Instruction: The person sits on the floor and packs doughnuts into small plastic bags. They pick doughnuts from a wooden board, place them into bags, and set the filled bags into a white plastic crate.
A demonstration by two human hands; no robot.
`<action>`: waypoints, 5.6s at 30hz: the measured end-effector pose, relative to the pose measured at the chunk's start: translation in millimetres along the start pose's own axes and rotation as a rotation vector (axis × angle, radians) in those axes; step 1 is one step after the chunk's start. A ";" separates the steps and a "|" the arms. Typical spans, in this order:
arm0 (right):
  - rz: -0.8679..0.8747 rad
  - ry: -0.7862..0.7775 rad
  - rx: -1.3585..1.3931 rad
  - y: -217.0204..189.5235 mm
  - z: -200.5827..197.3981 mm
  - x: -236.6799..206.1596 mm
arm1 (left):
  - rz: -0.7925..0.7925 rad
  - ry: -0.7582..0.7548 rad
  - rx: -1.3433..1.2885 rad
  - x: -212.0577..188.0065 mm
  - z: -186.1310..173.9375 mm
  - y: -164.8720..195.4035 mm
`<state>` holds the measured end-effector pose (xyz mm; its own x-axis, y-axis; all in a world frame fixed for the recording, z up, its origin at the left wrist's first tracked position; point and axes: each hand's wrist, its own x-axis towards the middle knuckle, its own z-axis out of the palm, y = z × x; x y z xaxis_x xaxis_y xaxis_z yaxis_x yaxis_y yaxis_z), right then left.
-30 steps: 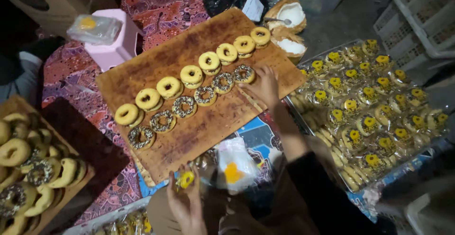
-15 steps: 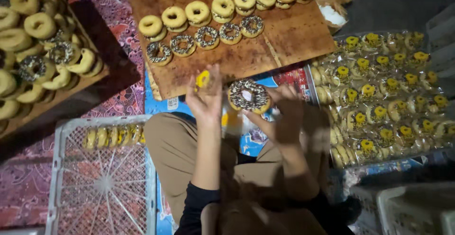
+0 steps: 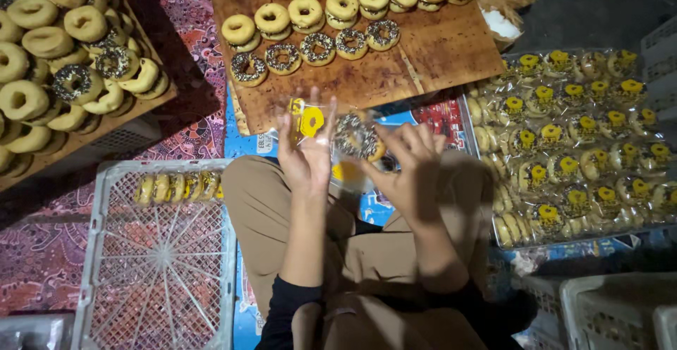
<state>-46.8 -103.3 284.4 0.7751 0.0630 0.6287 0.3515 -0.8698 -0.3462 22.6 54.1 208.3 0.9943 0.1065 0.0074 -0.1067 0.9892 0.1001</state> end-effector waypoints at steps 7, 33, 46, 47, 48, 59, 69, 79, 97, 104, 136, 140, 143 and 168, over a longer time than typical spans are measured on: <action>-0.011 -0.036 0.303 6.6 18.3 -2.4 | -0.063 -0.144 0.195 -25.0 19.3 -23.6; 0.078 -0.349 0.491 43.8 8.9 -3.3 | -0.193 -0.483 1.648 -53.3 18.4 10.3; -0.565 -0.455 0.546 47.8 -4.2 18.6 | -0.232 -0.760 1.864 -65.3 48.2 35.6; -0.579 -0.433 0.545 52.6 5.4 13.8 | -0.208 -0.795 1.861 -65.5 44.3 38.6; -0.591 -0.414 0.547 58.2 16.2 9.2 | -0.179 -0.776 1.891 -65.6 40.1 42.6; -0.279 -0.100 0.113 40.1 89.5 -37.8 | 0.192 0.209 1.810 -80.8 40.3 46.1; 0.541 -0.388 1.263 6.3 160.2 -98.7 | -0.042 0.144 1.416 -66.1 -38.7 59.6; 1.001 -0.144 1.220 -7.7 207.2 -98.0 | 0.347 0.240 1.612 -50.1 -79.4 94.3; 0.970 0.166 0.817 33.5 322.5 -93.4 | 0.175 -0.052 2.154 83.5 -212.0 32.5; 0.748 -0.285 1.041 31.1 272.6 -117.5 | -0.137 -0.020 1.909 22.6 -171.6 62.0; 0.236 -0.657 0.708 102.4 235.5 -176.0 | 0.669 1.030 2.703 9.8 -242.0 428.2; 0.254 -0.691 0.473 140.5 234.3 -199.4 | 0.299 1.163 2.743 25.7 -270.1 416.9; 0.404 -0.688 0.687 145.4 233.4 -198.8 | 0.140 1.191 2.671 27.8 -278.7 407.4; 0.067 -0.810 0.014 163.7 272.7 -108.2 | 0.096 -0.232 1.952 -37.6 -196.2 -4.5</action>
<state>70.0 -119.1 -30.1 0.9323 0.3500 -0.0912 0.2929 -0.8785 -0.3774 -15.0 65.3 12.3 0.9849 -0.0292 0.1706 -0.1637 -0.4765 0.8638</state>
